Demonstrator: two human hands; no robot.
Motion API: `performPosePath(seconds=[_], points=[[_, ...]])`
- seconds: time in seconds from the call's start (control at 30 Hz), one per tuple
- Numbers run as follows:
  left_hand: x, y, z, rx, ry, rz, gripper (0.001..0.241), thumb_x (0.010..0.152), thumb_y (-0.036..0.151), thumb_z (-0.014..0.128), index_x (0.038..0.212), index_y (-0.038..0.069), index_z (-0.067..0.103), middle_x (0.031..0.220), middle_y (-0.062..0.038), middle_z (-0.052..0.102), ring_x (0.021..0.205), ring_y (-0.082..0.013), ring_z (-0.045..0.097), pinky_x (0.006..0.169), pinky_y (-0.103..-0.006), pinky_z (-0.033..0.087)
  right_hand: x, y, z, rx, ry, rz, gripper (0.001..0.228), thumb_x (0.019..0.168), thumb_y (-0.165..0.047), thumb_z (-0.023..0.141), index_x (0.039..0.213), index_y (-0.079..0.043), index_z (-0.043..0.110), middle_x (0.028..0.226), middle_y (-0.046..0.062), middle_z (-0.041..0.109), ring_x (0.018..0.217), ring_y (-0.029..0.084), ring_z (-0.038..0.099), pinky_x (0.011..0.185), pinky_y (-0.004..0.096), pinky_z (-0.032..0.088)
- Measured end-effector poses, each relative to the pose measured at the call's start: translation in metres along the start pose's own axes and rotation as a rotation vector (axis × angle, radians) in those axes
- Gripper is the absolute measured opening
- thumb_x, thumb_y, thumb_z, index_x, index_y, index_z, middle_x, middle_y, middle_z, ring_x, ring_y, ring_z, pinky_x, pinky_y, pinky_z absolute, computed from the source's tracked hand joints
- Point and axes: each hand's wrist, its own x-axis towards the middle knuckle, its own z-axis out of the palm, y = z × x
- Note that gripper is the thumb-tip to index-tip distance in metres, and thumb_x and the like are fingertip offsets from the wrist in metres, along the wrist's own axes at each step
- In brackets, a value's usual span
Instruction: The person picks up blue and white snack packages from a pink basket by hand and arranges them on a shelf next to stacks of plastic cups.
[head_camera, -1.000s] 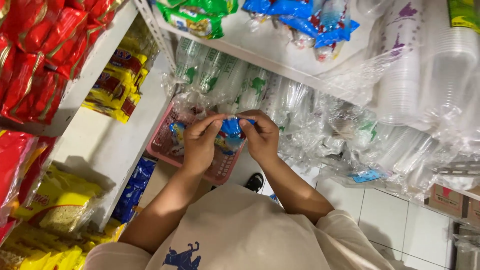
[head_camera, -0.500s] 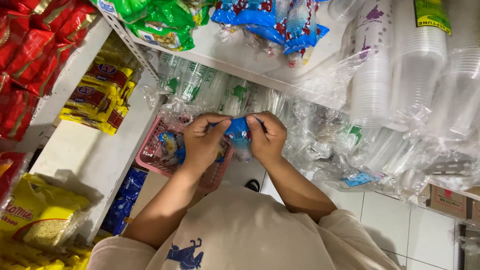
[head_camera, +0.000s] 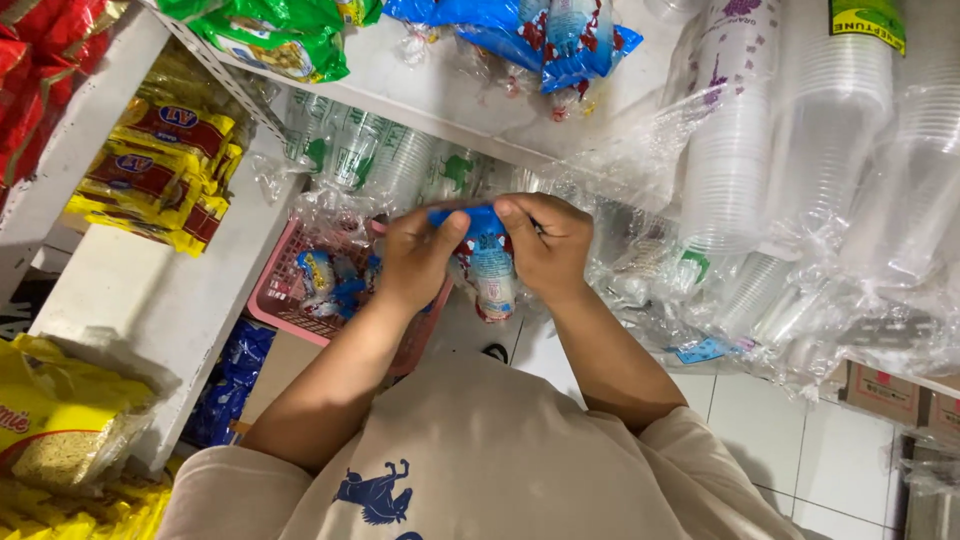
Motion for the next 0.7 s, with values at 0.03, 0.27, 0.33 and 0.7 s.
performPosePath(seconds=[0.03, 0.27, 0.33, 0.7], points=[[0.001, -0.006, 0.000, 0.078, 0.060, 0.009, 0.022, 0.100, 0.020, 0.066, 0.109, 0.001, 0.074, 0.101, -0.002, 0.075, 0.093, -0.0074, 0.067, 0.086, -0.0245, 0.054, 0.002, -0.001, 0.000, 0.012, -0.019, 0.071, 0.020, 0.101, -0.019, 0.071, 0.100, 0.000, 0.077, 0.083, 0.004, 0.073, 0.069, 0.012, 0.065, 0.065, 0.025, 0.052], [0.024, -0.024, -0.020, -0.222, 0.376, 0.026, 0.024, 0.106, 0.020, 0.070, 0.101, -0.002, 0.077, 0.092, -0.003, 0.073, 0.081, -0.0073, 0.061, 0.078, -0.0268, 0.050, -0.010, 0.034, -0.013, 0.601, -0.496, 0.407, 0.050, 0.088, -0.040, 0.078, 0.123, -0.008, 0.061, 0.097, -0.003, 0.071, 0.082, 0.008, 0.067, 0.067, 0.023, 0.051], [0.033, -0.019, -0.027, -0.307, 0.415, 0.064, 0.022, 0.103, 0.019, 0.070, 0.102, -0.002, 0.076, 0.093, -0.004, 0.075, 0.080, -0.0082, 0.063, 0.078, -0.0270, 0.052, -0.031, 0.052, -0.012, 0.350, -0.566, 0.443, 0.037, 0.091, -0.034, 0.076, 0.113, -0.003, 0.070, 0.092, 0.000, 0.072, 0.083, 0.008, 0.065, 0.073, 0.026, 0.053], [0.034, -0.022, -0.067, -0.404, 0.496, -0.018, 0.021, 0.100, 0.016, 0.070, 0.096, -0.004, 0.075, 0.090, -0.009, 0.076, 0.075, -0.0145, 0.068, 0.075, -0.0318, 0.057, -0.043, 0.049, 0.005, 0.101, -0.635, 0.055, 0.031, 0.107, -0.019, 0.056, 0.082, -0.003, 0.066, 0.074, 0.006, 0.064, 0.068, 0.018, 0.064, 0.065, 0.033, 0.050]])
